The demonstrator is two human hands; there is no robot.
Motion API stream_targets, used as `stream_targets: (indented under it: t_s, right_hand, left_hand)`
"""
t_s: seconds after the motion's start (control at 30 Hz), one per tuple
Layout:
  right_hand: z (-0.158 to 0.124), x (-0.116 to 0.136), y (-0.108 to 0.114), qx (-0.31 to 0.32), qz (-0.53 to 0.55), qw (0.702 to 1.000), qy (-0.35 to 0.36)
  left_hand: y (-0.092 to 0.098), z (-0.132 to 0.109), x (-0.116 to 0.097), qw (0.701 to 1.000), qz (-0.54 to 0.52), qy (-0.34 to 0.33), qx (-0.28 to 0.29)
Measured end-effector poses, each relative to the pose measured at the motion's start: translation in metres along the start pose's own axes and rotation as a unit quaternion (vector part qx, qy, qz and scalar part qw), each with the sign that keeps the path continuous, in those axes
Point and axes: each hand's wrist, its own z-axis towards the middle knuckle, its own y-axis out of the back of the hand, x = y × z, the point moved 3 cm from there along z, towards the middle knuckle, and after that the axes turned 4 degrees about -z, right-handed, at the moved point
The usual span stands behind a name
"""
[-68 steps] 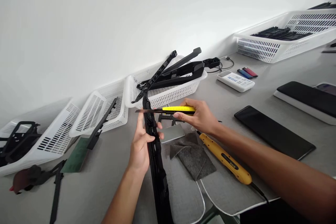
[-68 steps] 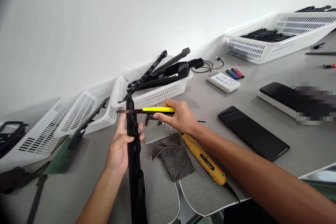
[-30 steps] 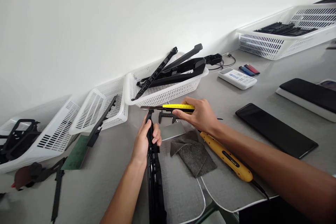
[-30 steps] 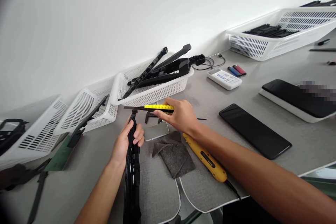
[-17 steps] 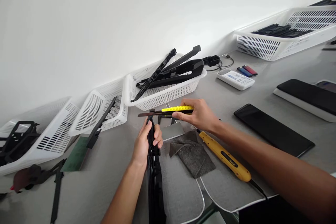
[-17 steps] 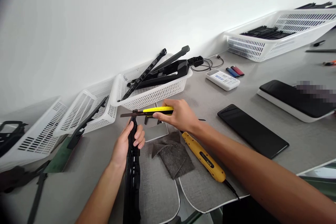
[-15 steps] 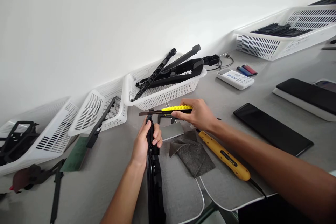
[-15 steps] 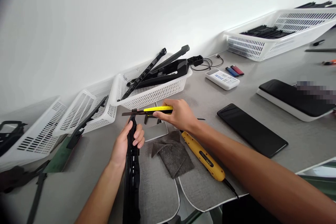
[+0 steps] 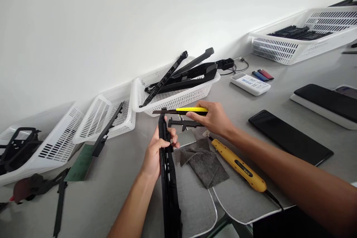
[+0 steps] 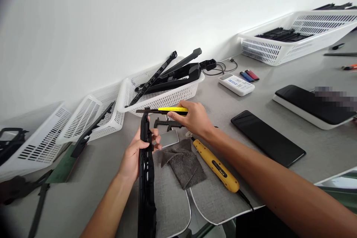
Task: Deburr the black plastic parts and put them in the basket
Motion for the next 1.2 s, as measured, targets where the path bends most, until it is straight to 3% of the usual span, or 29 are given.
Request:
stream_targets:
  t_s: [0.27,0.47,0.6,0.67,0.83,0.87,1.03,1.07,1.2]
  right_hand:
    - [0.001,0.0,0.011,-0.081,0.029,0.996,-0.029]
    - [-0.002,0.014,0.002,0.1,0.056,0.99,0.084]
    - [-0.001,0.012,0.006,0.018,0.03,0.998,0.042]
    - [-0.001,0.012,0.009,0.013,0.043,0.998,0.036]
    - [-0.002,0.015,0.0,0.183,0.079,0.977,0.077]
    - [-0.002,0.014,0.0,0.177,0.074,0.979,0.072]
    - [0.001,0.01,0.01,0.018,0.027,0.999,0.019]
    - [0.0,0.011,0.009,0.033,0.034,0.999,0.025]
    - [-0.004,0.018,-0.002,0.199,0.089,0.974,0.059]
  left_hand:
    - [0.005,0.003,0.008,0.997,0.027,0.044,0.064]
    - [0.006,0.001,-0.005,1.0,-0.001,-0.023,0.014]
    - [0.006,0.002,-0.003,1.0,0.017,0.003,0.026]
    - [0.006,0.003,0.0,0.999,0.026,0.012,0.031]
    - [0.006,0.002,0.0,1.0,0.007,-0.007,0.016]
    - [0.006,0.002,-0.001,1.0,0.006,-0.008,0.017]
    - [0.005,0.002,-0.005,1.0,0.012,-0.013,0.025]
    - [0.005,0.002,-0.005,1.0,0.01,-0.016,0.024]
    - [0.007,0.002,-0.007,0.999,-0.001,-0.046,0.012]
